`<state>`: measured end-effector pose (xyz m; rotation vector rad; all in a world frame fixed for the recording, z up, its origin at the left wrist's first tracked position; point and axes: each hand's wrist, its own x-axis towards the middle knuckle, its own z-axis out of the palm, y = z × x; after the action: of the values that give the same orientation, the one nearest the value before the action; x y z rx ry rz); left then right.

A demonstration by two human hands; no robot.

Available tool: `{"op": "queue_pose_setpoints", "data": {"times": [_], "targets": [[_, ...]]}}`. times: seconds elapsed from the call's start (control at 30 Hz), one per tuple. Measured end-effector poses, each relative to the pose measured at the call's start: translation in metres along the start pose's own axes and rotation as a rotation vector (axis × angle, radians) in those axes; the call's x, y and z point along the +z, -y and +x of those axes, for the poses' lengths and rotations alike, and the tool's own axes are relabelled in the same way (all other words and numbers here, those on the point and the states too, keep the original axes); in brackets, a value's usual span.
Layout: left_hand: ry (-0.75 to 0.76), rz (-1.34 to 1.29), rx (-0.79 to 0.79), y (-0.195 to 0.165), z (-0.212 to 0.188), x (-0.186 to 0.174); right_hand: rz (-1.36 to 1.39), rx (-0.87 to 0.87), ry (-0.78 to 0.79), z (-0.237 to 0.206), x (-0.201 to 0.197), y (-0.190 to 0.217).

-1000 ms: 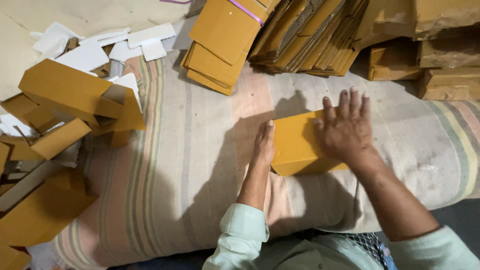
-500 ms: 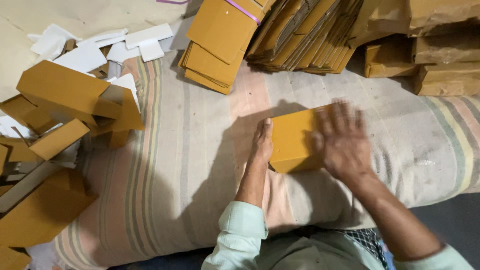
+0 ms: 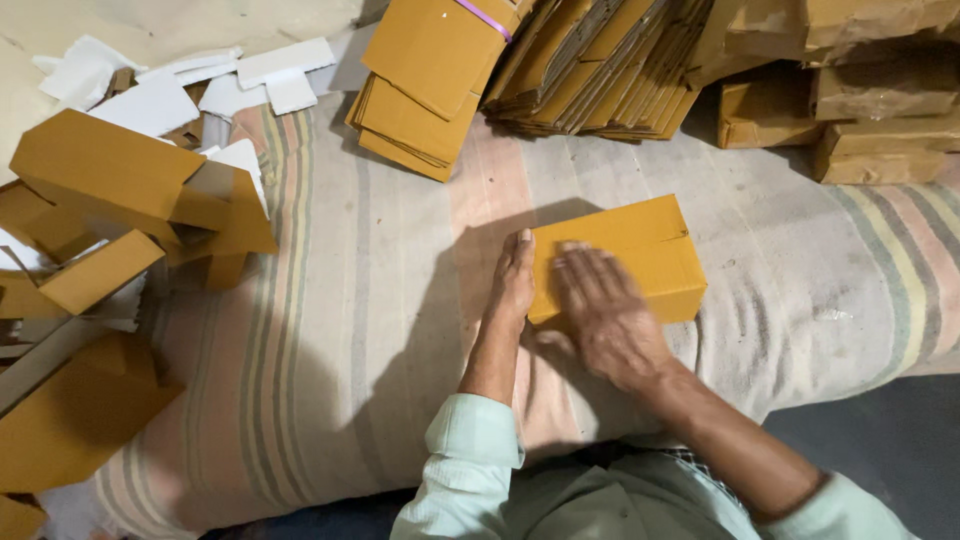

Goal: The person folds flat yellow cardboard boxes into open three-dimensional boxes by hand, pressing the creases and tucking the side flaps into place on a padded cushion surface. Finished folded boxes are set aside in a pile while more flat blanks are taken from stacks nearby.

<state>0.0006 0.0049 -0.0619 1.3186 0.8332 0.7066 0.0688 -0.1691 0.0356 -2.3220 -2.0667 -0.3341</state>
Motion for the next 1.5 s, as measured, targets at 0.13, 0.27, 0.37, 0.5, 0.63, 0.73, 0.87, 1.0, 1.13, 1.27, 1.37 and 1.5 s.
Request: {"op": "queue_pose_setpoints", "data": {"times": [0.13,0.27,0.37,0.5,0.63,0.73,0.87,1.0,1.13,1.27,1.37,1.5], "targets": [[-0.030,0.188,0.105,0.001,0.005,0.003,0.032,0.221,-0.045,-0.029,-0.008,-0.052],[-0.031,0.179,0.019,-0.003,0.001,0.004,-0.238,0.374,0.235,-0.031,-0.022,-0.048],[-0.048,0.137,-0.023,-0.005,-0.003,0.005,-0.215,0.293,0.186,-0.012,-0.028,-0.014],[-0.039,0.062,0.022,-0.001,-0.002,0.001,-0.060,0.031,0.179,0.000,-0.028,0.019],[-0.045,0.113,0.054,0.001,0.002,0.001,0.091,0.053,-0.048,-0.010,-0.019,0.001],[-0.018,0.068,0.022,0.000,0.001,0.002,0.049,0.184,-0.091,-0.028,-0.014,-0.034],[-0.047,0.222,0.077,-0.003,-0.002,0.003,-0.179,0.309,0.096,-0.041,-0.007,-0.053],[-0.033,0.223,0.122,-0.004,0.001,0.000,0.033,0.193,-0.113,-0.013,0.004,-0.041],[-0.031,0.187,0.045,-0.003,0.002,-0.003,0.171,0.024,0.001,0.010,0.012,-0.018],[-0.031,0.259,0.063,-0.005,0.000,-0.001,0.197,0.097,-0.016,0.002,0.008,-0.038],[-0.039,0.212,0.071,-0.009,-0.001,0.003,0.013,0.180,0.006,-0.006,0.004,-0.071],[-0.039,0.229,0.084,-0.012,-0.005,0.004,-0.048,0.257,0.117,0.015,0.013,-0.066]]}}
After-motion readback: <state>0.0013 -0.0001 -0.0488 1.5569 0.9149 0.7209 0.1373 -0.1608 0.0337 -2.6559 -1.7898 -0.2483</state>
